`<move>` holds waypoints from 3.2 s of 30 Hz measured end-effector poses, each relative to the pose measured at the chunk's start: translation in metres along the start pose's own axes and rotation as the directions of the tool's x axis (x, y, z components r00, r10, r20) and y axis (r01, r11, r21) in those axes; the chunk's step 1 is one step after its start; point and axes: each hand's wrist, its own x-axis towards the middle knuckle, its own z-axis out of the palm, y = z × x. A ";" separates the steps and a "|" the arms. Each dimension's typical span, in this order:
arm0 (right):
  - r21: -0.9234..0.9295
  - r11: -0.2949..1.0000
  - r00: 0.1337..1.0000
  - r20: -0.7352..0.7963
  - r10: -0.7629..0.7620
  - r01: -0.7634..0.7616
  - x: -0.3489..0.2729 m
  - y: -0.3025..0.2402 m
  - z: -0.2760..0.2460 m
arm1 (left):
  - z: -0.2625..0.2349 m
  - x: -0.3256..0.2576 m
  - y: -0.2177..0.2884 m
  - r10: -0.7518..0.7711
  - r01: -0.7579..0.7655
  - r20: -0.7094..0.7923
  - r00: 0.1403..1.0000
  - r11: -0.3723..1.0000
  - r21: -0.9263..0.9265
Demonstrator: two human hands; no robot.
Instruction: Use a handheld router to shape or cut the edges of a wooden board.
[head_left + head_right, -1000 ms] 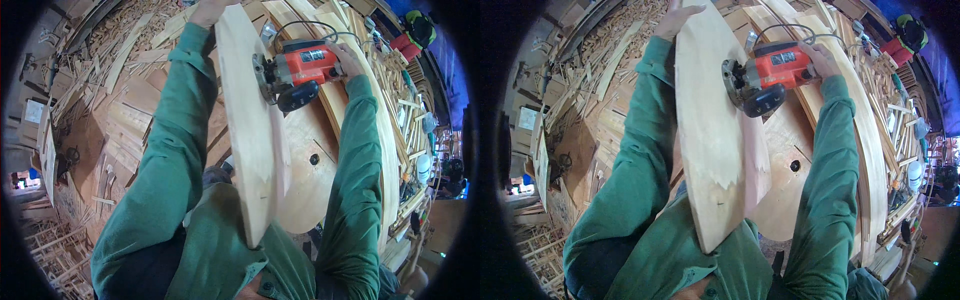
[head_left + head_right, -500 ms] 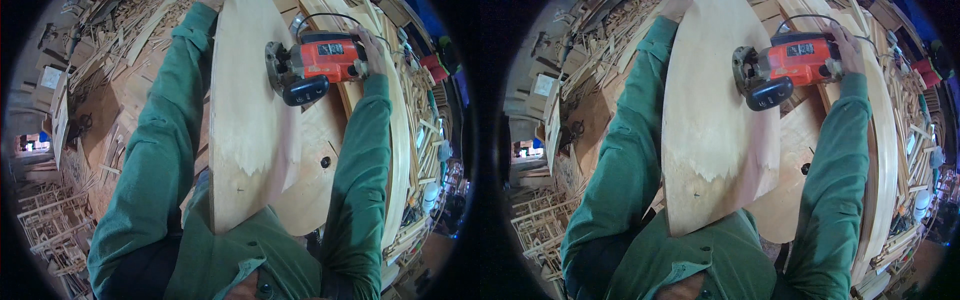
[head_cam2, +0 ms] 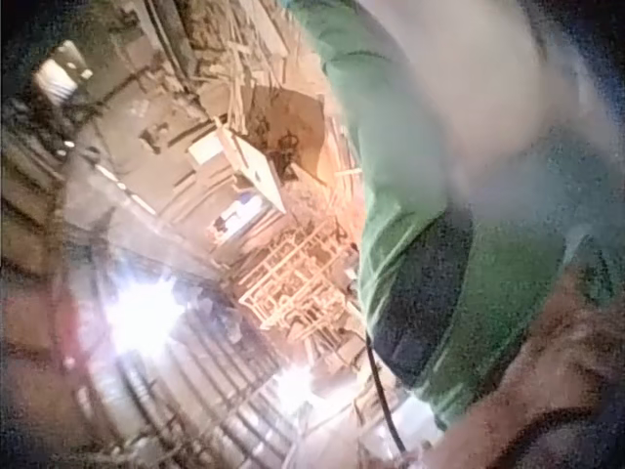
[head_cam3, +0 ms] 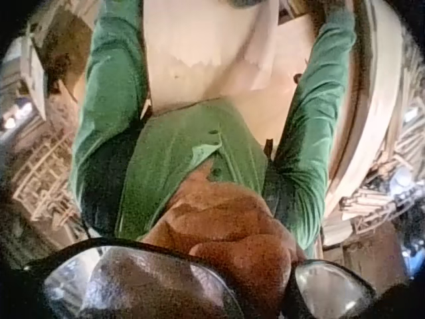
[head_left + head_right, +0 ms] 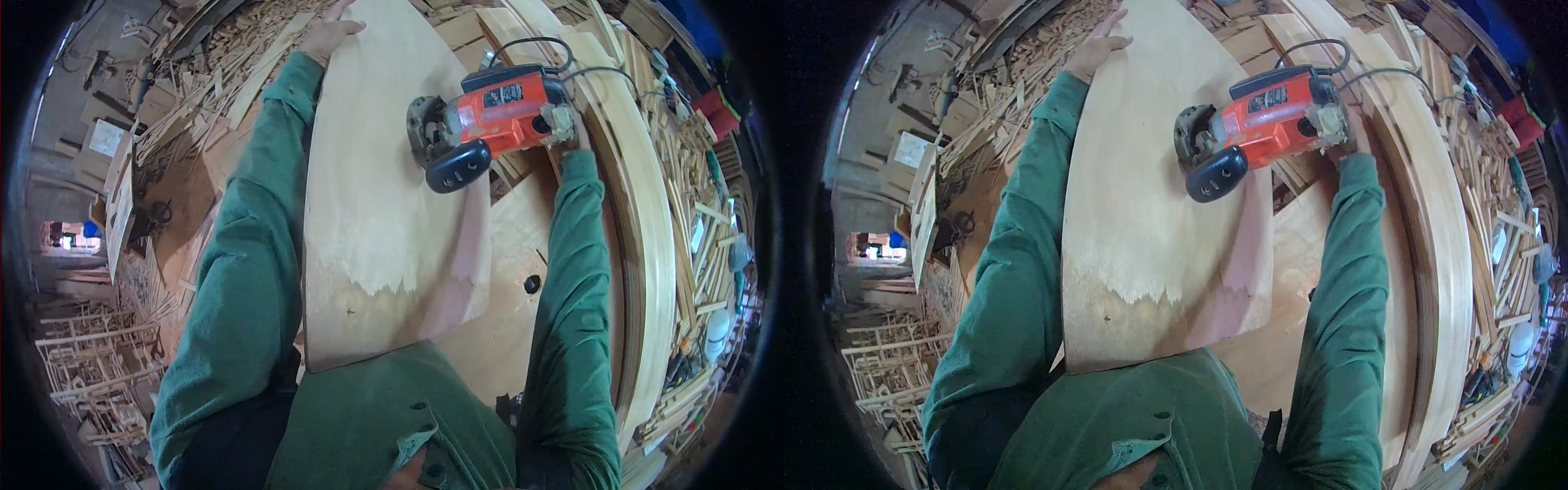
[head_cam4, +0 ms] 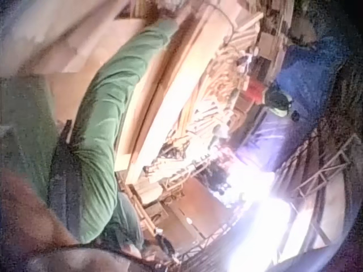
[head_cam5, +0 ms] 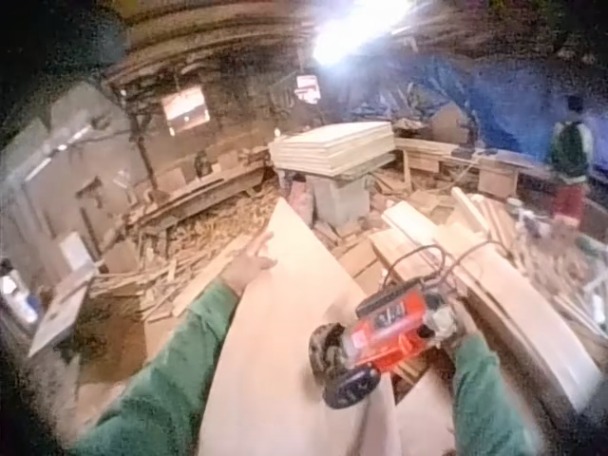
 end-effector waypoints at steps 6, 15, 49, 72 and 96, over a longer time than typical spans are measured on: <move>-0.291 0.934 0.977 0.103 -0.186 0.208 0.022 0.149 -0.023 | -0.015 -0.032 -0.049 -0.059 0.097 0.095 0.994 0.873 -0.478; 0.237 0.956 0.959 -0.264 -0.107 0.172 -0.070 0.047 0.170 | -0.012 -0.085 -0.088 -0.297 0.309 0.126 0.947 0.724 -0.617; -0.960 -0.171 0.967 0.240 -0.090 0.222 -0.046 0.059 0.367 | 0.183 -0.281 -0.261 -0.575 0.315 0.047 0.816 0.374 -0.872; -0.963 -0.042 0.945 0.270 -0.186 0.266 -0.054 0.065 0.364 | 0.118 -0.200 0.022 -0.221 0.102 -0.019 0.975 0.522 -0.847; -0.484 0.761 0.823 -0.134 -0.552 0.431 -0.081 0.073 0.282 | 0.102 -0.163 0.061 -0.232 0.238 0.054 0.971 0.921 -0.310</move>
